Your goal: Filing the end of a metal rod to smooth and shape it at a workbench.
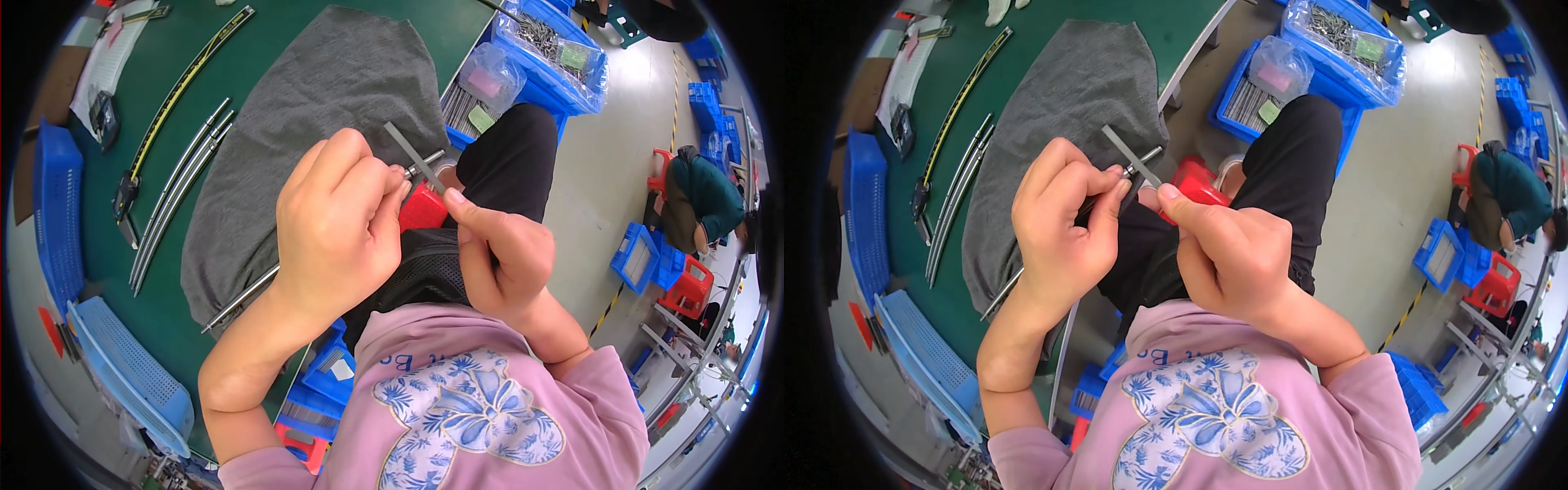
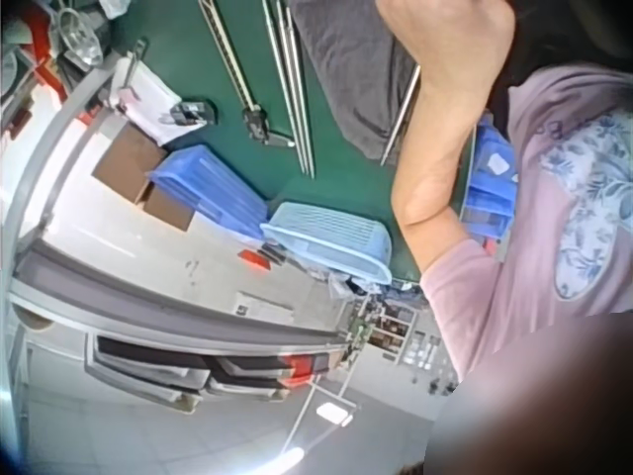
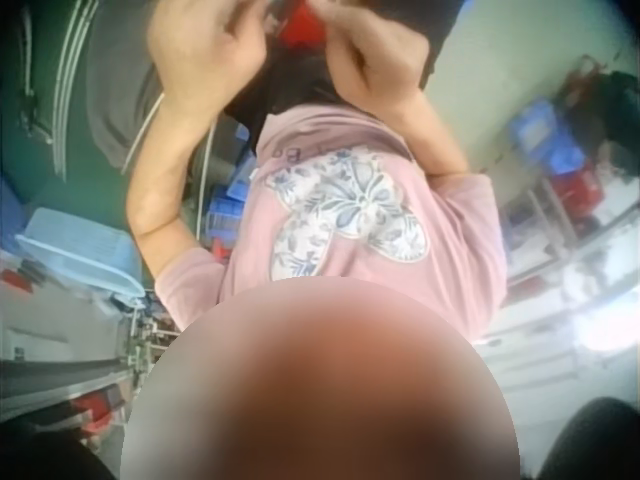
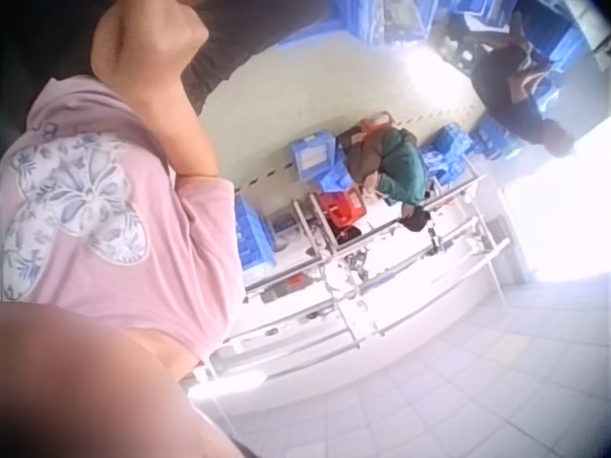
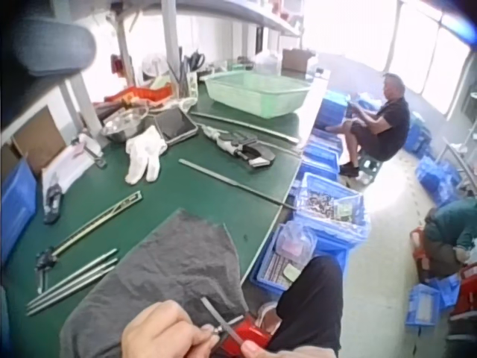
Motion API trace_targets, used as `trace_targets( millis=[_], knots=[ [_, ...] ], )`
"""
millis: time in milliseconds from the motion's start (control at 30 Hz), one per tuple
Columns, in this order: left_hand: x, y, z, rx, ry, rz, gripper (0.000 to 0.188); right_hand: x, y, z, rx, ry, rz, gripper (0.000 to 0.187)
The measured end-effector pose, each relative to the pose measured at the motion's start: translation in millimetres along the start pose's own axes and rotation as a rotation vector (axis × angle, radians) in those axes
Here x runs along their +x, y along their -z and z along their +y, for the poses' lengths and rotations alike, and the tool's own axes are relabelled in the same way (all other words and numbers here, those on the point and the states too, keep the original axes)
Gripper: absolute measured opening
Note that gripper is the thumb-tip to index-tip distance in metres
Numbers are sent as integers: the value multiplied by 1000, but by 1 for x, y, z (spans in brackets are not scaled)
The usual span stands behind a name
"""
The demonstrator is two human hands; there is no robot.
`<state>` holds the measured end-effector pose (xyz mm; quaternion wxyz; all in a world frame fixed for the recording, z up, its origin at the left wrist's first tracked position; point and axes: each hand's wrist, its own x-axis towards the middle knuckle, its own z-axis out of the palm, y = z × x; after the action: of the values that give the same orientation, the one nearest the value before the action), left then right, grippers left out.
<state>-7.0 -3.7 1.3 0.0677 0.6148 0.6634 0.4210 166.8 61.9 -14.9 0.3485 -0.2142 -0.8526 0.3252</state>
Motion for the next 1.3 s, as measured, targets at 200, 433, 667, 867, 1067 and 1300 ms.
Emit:
trace_targets(
  millis=[200,433,667,867,1067,1300],
  knots=[
    [0,0,-1,5,-10,-4,19,-1,-10,4,-55,46,20,32],
    [1,1,0,11,2,-21,17,-11,-22,6,-215,86,73,41],
    [-2,2,1,47,0,-34,17,3,-33,12,-173,160,166,42],
    [-2,3,1,66,-14,-55,17,2,-42,19,-94,193,237,40],
    [-1,3,1,54,-21,-62,18,-18,-39,24,-130,164,171,40],
    [-2,3,1,54,-6,-39,18,-18,-48,27,-100,200,208,39]
  ],
)
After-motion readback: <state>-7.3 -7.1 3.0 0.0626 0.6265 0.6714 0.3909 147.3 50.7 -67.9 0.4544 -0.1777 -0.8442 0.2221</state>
